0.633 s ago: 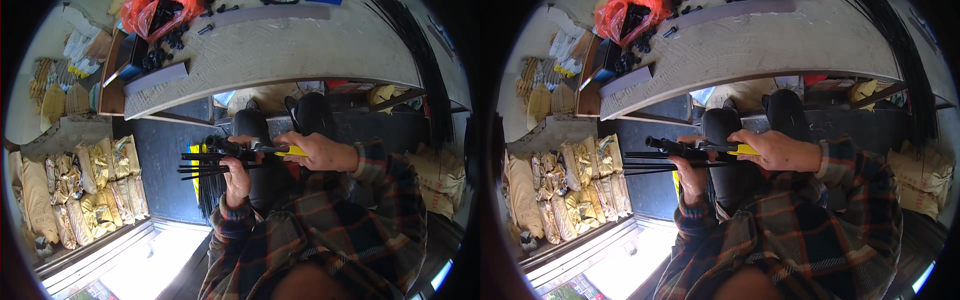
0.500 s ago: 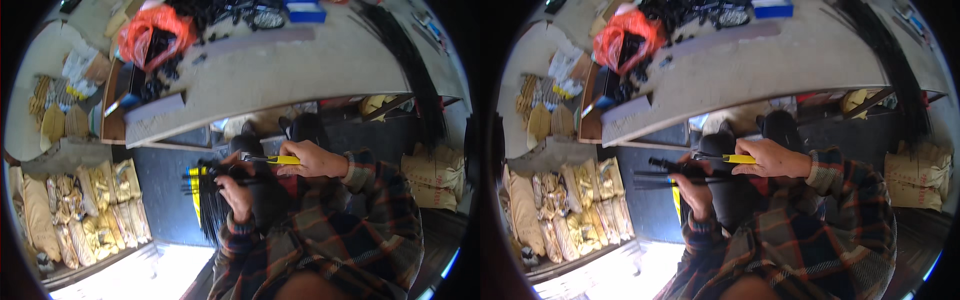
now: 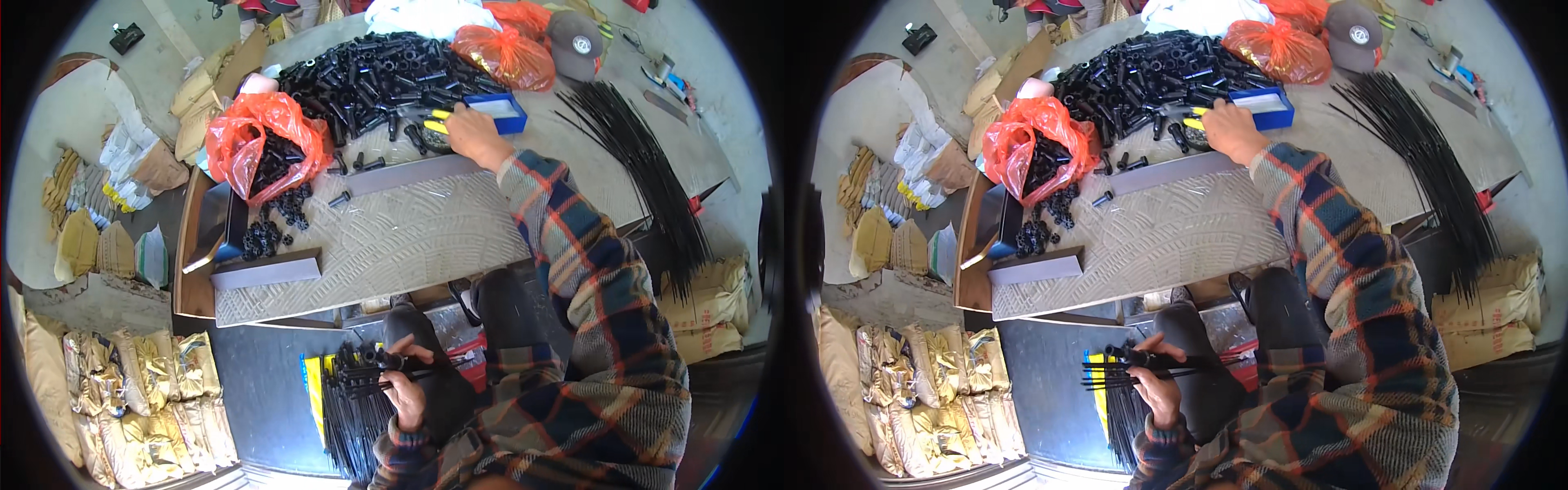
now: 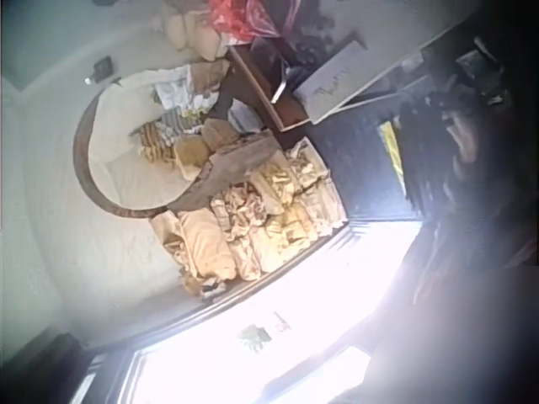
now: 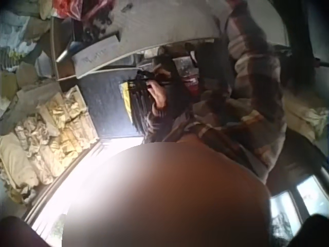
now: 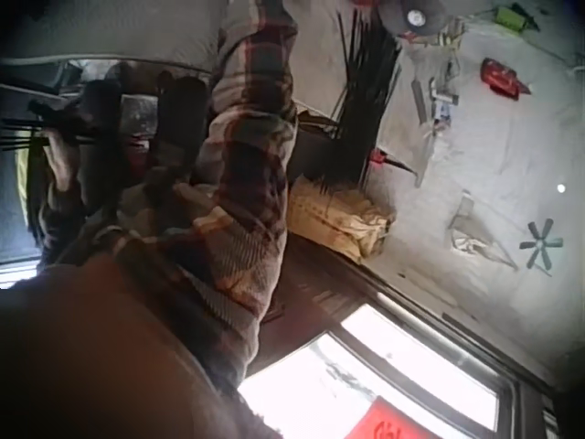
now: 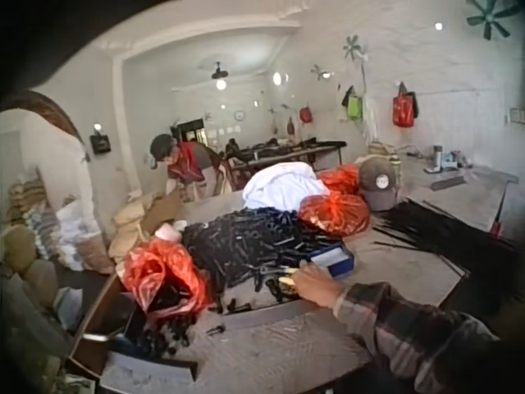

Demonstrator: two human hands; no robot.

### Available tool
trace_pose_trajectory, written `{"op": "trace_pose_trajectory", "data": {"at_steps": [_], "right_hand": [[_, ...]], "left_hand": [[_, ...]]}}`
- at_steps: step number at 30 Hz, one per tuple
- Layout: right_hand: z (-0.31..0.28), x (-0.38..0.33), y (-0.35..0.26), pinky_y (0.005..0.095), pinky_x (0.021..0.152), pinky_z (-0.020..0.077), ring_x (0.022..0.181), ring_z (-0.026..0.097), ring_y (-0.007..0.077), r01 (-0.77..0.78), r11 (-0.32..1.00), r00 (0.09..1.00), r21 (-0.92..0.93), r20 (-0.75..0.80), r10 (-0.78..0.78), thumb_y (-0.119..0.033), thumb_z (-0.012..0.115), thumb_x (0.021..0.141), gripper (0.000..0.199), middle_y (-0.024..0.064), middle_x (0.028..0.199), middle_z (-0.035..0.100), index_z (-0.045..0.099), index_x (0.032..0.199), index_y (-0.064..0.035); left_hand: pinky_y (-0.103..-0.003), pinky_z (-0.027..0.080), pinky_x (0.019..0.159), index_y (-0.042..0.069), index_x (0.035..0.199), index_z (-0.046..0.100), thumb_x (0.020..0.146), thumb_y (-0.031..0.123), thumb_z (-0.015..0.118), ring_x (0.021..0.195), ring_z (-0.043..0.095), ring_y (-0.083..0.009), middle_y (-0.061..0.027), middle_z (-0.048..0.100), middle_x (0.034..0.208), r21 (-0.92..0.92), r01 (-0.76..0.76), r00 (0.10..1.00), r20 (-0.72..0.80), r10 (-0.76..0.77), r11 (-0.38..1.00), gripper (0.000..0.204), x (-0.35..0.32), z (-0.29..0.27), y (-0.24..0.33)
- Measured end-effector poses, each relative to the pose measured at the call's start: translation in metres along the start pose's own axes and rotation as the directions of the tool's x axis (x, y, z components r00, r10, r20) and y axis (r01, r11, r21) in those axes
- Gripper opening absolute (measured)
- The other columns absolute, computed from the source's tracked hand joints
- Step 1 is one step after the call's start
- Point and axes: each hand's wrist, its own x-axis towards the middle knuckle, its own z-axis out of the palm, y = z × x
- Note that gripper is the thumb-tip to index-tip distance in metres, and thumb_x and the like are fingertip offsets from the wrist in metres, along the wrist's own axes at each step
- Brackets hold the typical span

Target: Manually assembling and trimming cable-like components into bundles at a production station.

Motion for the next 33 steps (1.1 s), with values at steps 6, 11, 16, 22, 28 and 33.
{"op": "trace_pose_trajectory", "data": {"at_steps": [6,11,16,22,28,33], "right_hand": [[0.013,0.015,-0.004,0.042,0.071,0.0479,0.088,0.059,0.0309,-0.075,0.996,0.988,-0.038,0.135,0.079,-0.012,0.062,0.071,0.019,0.0161,0.097,0.055,0.065,0.087,-0.0008],[0.009,0.018,0.001,0.0423,0.07,0.0466,0.087,0.058,0.0305,-0.089,0.995,0.993,0.053,0.079,0.084,-0.015,0.062,0.072,0.021,0.0143,0.094,0.054,0.064,0.089,-0.003],[0.009,0.015,0.004,0.0432,0.068,0.046,0.082,0.058,0.0318,-0.063,0.971,0.996,0.229,-0.042,0.074,-0.018,0.061,0.072,0.023,0.0153,0.09,0.053,0.064,0.089,-0.0026],[0.01,0.012,0.019,0.0424,0.068,0.0454,0.08,0.057,0.0332,-0.006,0.901,0.988,0.433,-0.136,0.072,-0.023,0.06,0.077,0.028,0.0167,0.088,0.053,0.059,0.092,0.0],[0.007,0.003,0.016,0.0425,0.068,0.046,0.081,0.057,0.034,-0.005,0.908,0.987,0.418,-0.141,0.07,-0.023,0.064,0.071,0.024,0.0143,0.091,0.054,0.062,0.085,-0.003],[-0.027,-0.049,-0.014,0.0293,0.057,0.0425,0.065,0.053,0.0148,-0.158,0.428,0.987,0.89,0.131,0.091,-0.022,0.063,0.079,0.021,0.0033,0.082,0.054,0.058,0.081,-0.0014]], "left_hand": [[-0.029,0.044,0.063,-0.002,0.106,0.049,0.09,0.059,0.015,0.06,0.053,-0.017,-0.0108,0.056,0.066,-0.011,0.06,0.998,-0.035,-0.06,0.998,0.072,0.007,-0.011,-0.005],[-0.029,0.044,0.065,-0.003,0.105,0.05,0.088,0.061,0.023,0.066,0.054,-0.0176,-0.0112,0.058,0.076,-0.011,0.031,1.0,-0.001,-0.031,0.999,0.072,0.008,-0.015,-0.003],[-0.03,0.045,0.066,-0.004,0.106,0.05,0.088,0.06,0.03,0.069,0.055,-0.0173,-0.0119,0.058,0.085,-0.119,0.019,1.0,0.0,-0.019,0.993,0.07,0.008,-0.015,0.006],[-0.029,0.044,0.067,-0.004,0.106,0.05,0.087,0.059,0.033,0.068,0.054,-0.0163,-0.012,0.058,0.085,-0.147,-0.026,0.999,0.016,0.029,0.989,0.068,0.007,-0.008,0.021],[-0.029,0.043,0.066,-0.004,0.107,0.05,0.088,0.058,0.035,0.068,0.053,-0.0166,-0.0119,0.057,0.084,-0.157,-0.034,0.999,0.028,0.039,0.987,0.067,-0.007,-0.003,0.032],[-0.029,0.043,0.066,-0.003,0.108,0.05,0.089,0.054,0.036,0.069,0.053,-0.0169,-0.0111,0.057,0.082,-0.185,-0.021,1.0,-0.006,0.02,0.982,0.062,-0.005,-0.003,0.037]]}}
